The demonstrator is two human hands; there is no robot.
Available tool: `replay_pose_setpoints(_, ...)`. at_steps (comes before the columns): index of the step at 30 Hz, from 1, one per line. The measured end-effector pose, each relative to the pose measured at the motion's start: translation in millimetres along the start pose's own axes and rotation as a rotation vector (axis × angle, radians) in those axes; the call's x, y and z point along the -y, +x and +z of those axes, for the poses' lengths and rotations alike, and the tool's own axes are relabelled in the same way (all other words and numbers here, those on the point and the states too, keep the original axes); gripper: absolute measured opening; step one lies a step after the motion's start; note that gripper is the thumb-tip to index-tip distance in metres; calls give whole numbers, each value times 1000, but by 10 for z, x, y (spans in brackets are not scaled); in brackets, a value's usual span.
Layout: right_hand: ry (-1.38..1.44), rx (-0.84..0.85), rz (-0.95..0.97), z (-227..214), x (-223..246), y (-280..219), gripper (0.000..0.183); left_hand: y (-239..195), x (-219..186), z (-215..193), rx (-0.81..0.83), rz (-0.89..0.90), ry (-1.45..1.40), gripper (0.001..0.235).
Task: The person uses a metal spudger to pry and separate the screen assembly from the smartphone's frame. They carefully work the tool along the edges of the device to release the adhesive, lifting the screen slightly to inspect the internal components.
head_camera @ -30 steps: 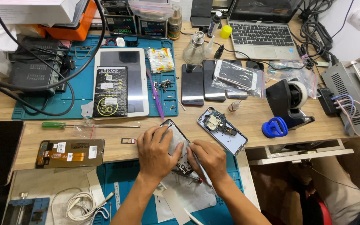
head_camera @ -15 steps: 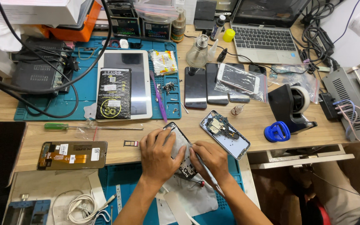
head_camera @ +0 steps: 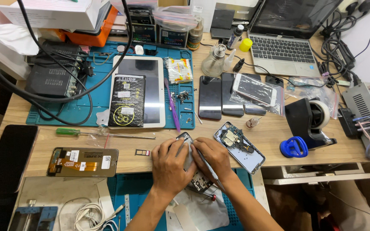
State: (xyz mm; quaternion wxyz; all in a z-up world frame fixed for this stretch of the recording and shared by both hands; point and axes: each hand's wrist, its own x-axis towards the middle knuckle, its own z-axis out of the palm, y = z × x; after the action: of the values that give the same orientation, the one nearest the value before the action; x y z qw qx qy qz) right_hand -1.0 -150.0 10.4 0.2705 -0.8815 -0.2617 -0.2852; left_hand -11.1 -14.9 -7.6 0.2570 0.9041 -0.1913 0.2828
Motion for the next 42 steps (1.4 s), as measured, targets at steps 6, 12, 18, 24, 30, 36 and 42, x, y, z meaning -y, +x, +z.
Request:
replay_pose_setpoints(6, -9, -5, 11, 53, -26, 22, 7, 20, -7, -32, 18, -8, -17, 31)
replay_pose_setpoints(12, 17, -14, -3, 102, -81, 27, 4, 14, -1, -26, 46, -20, -26, 32)
replay_pose_setpoints(18, 136, -5, 43, 135, -146, 13, 4, 28, 0, -39, 36, -13, -23, 32)
replay_pose_setpoints(24, 344, 87, 177, 55, -263, 56, 9, -2, 22, -1, 66, -2, 7, 39)
replay_pose_setpoints(30, 273, 129, 153, 32, -274, 75, 8, -5, 12, -2, 74, -9, 11, 38)
replay_pose_setpoints(36, 152, 94, 208, -9, -89, 66, 6, -10, 3, 3, 35, -8, 18, 34)
replay_pose_setpoints(42, 14, 99, 363, -95, -16, -121, 8, -28, 9, 9, 45, -6, 40, 37)
